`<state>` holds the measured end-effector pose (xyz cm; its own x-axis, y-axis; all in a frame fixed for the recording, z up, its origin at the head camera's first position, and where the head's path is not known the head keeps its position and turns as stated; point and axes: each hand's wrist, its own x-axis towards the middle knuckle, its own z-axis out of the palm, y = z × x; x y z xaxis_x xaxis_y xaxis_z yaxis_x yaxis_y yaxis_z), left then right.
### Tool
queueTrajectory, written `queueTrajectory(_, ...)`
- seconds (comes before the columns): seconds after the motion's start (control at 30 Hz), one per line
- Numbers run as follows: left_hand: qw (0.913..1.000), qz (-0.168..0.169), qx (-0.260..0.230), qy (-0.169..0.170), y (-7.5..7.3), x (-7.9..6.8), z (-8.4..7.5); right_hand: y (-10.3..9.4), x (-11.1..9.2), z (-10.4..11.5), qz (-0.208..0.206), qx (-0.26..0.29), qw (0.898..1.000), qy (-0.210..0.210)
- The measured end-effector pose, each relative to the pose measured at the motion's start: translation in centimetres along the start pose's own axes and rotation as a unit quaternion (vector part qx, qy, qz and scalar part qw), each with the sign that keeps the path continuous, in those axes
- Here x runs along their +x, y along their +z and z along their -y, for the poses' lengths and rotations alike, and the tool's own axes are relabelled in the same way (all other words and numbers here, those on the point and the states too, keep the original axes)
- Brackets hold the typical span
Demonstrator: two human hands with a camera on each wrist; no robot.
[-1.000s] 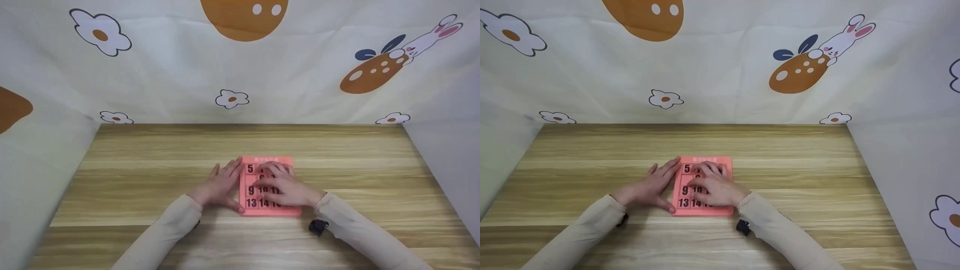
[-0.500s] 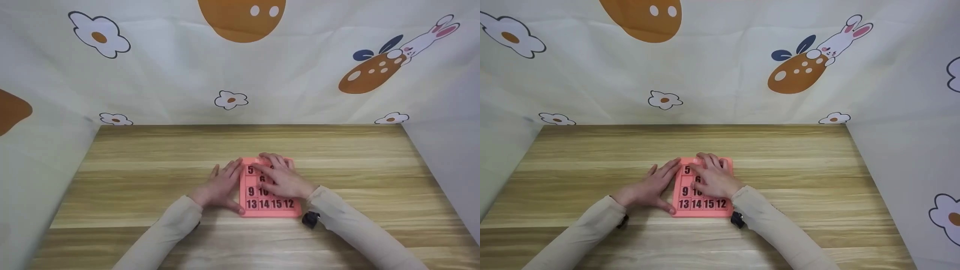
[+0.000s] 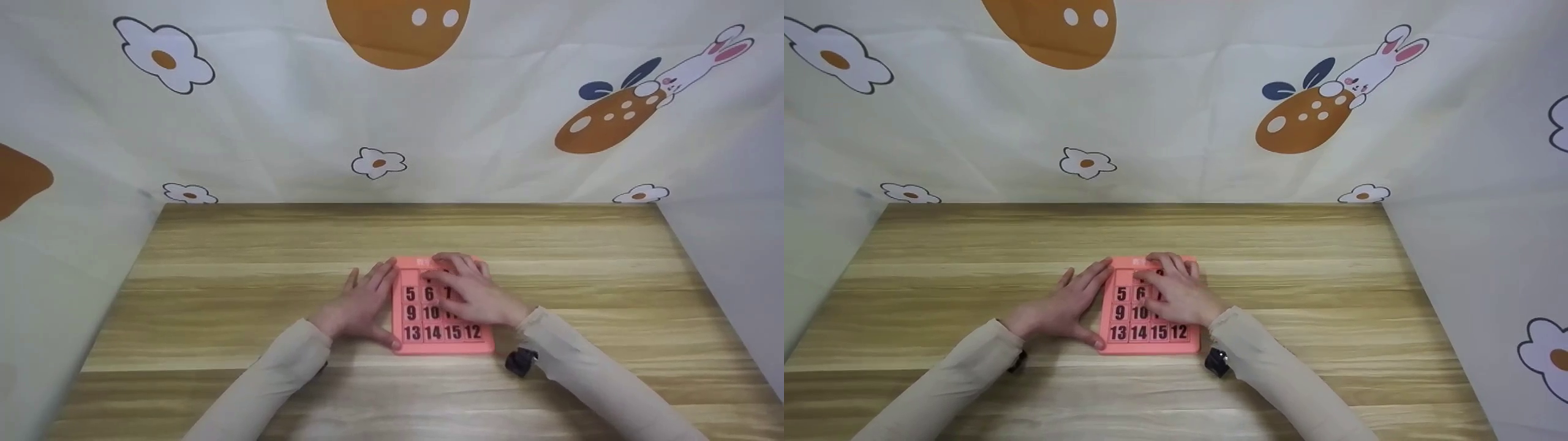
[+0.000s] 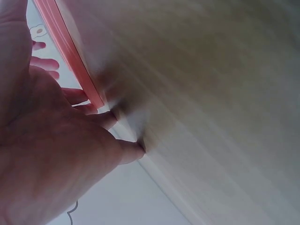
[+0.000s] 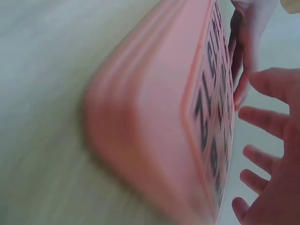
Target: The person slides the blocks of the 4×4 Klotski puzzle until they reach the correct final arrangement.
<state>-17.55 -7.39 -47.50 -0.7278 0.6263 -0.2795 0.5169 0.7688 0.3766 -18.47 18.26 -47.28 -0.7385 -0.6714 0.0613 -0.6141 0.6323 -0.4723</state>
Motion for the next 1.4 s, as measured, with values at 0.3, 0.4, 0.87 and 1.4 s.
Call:
queueTrajectory(0.3, 0.9999, -0.011, -0.001, 0.012, 0.1, 0.0, 0.1, -0.2, -1.1, -1.0, -0.025, -0.036, 0.999, 0.013)
queueTrajectory(0.4, 0.9999, -0.009, 0.0, 0.01, 0.1, 0.0, 0.1, 0.0, -0.6, -0.7, -0.012, -0.047, 0.999, 0.01)
queueTrajectory(0.87, 1.0, 0.003, 0.0, 0.0, 0.1, 0.1, 0.1, -0.9, -0.3, -0.5, -0.058, -0.091, 0.994, 0.036)
queueTrajectory(1.4, 1.0, -0.006, 0.005, 0.001, 0.1, 0.2, 0.2, -1.4, -1.0, -1.1, -0.038, -0.055, 0.997, 0.031)
